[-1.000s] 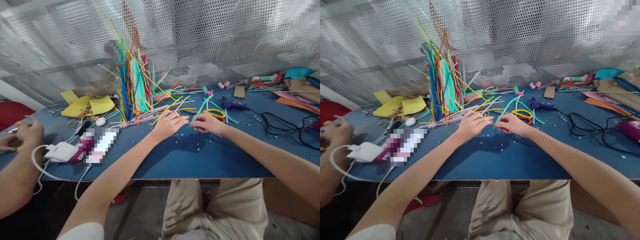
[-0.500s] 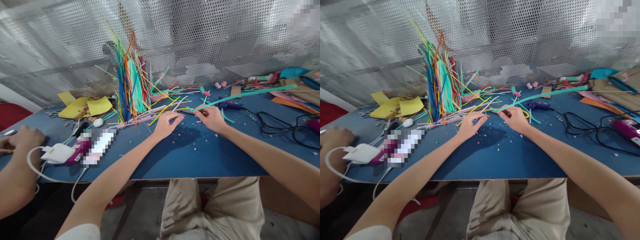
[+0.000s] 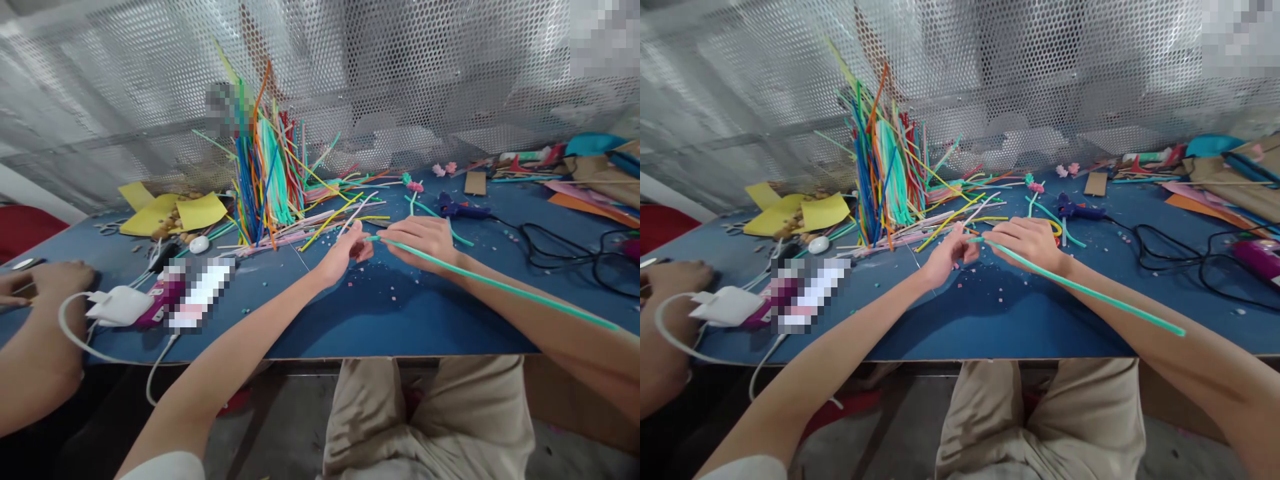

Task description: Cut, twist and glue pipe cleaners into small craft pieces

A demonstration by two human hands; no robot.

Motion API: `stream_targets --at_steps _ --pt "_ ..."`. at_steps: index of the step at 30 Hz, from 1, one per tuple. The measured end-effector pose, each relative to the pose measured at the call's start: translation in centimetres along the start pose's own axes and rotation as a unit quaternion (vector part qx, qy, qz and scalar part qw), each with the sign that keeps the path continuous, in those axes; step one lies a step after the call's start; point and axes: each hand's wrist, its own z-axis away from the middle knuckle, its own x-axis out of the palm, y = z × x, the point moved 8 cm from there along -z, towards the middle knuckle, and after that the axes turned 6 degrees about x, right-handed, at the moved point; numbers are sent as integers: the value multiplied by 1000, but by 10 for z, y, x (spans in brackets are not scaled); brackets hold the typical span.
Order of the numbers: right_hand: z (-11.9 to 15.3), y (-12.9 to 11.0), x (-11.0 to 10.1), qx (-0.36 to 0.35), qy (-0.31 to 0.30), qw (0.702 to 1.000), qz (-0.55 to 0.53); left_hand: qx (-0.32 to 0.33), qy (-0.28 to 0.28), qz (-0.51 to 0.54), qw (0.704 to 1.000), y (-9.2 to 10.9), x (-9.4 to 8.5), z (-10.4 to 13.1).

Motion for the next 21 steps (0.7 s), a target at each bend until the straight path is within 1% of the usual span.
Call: stream_targets --at_steps 3,6,7,9,11,13,17,19,21 --pt "1 -7 -4 -23 8 999 42 -7 -6 5 1000 1 2 1" --pt "2 -8 -7 -14 39 998 54 13 -18 -15 1000 6 2 2" --pt "2 -7 -7 -6 47 998 52 23 -16 -35 999 8 0 3" --pt "1 -6 -6 5 55 998 31 46 -15 -109 993 12 -4 3" --pt "-1 -6 -4 8 50 998 -22 67 -15 -203 977 16 -8 4" --pt "-4 -4 -1 25 30 994 -100 74 -22 -285 955 18 -11 5" --pt "-8 8 9 101 -16 967 -233 100 -39 -408 906 18 -14 7" --pt "-8 10 14 110 -40 958 -262 117 -47 -461 878 19 -13 7" --pt "-8 9 18 92 -68 958 -264 121 -47 -491 861 18 -14 8"
